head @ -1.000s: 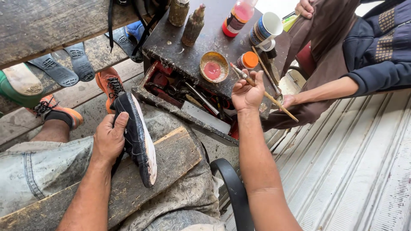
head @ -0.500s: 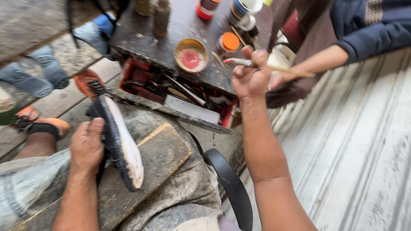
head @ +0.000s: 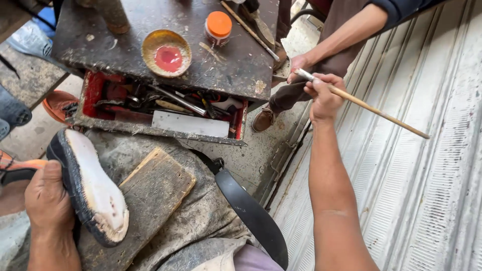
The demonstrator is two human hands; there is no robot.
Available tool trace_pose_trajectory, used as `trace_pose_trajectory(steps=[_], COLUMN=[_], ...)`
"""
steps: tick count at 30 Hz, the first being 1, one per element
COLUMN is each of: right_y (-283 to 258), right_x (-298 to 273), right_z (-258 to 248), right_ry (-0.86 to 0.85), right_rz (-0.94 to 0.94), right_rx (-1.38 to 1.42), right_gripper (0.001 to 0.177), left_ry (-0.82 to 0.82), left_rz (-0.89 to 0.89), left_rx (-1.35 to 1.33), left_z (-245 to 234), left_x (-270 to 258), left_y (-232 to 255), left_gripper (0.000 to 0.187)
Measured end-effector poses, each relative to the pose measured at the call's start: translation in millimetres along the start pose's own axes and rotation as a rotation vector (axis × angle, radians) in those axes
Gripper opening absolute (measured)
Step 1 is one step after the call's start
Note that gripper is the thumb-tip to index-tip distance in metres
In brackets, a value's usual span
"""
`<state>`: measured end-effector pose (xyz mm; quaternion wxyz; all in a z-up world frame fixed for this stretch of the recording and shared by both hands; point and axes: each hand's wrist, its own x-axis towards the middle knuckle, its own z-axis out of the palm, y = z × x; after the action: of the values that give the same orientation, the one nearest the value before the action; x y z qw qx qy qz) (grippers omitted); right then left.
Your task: The person is repairing a black shoe by applying a red substance to the sole and edges using a brush. They repeatedly dip the brush into a container of the substance and carefully apply it to the shoe, which is held in their left hand.
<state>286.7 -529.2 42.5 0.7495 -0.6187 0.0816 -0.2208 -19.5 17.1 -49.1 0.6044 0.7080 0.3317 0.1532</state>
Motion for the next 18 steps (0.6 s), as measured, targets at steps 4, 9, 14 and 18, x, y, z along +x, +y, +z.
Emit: trace_pose_trajectory(steps=[4,9,14,18], right_y=[21,31,62,67], right_x=[9,20,36,41], right_z=[2,16,14,14], right_ry=[-0.125,-0.292,-0.261,-0.225], right_rz=[-0.041,-0.185,-0.121,-0.113], right_rx=[0.008,-0.132,-0.116,0.01], right_gripper=[0.018,0.008,0.014,0.013], left_ry=[-0.023,0.006,-0.03,-0.041], left_rz=[-0.009,-0.036,-0.074,-0.074], left_rx=[0.099,0.177,0.071,0.075], left_z=[2,-7,-7,-8], left_x=[-3,3,4,5], left_y=[20,6,9,10], left_gripper=[0.042,0.045,0.04,0.04])
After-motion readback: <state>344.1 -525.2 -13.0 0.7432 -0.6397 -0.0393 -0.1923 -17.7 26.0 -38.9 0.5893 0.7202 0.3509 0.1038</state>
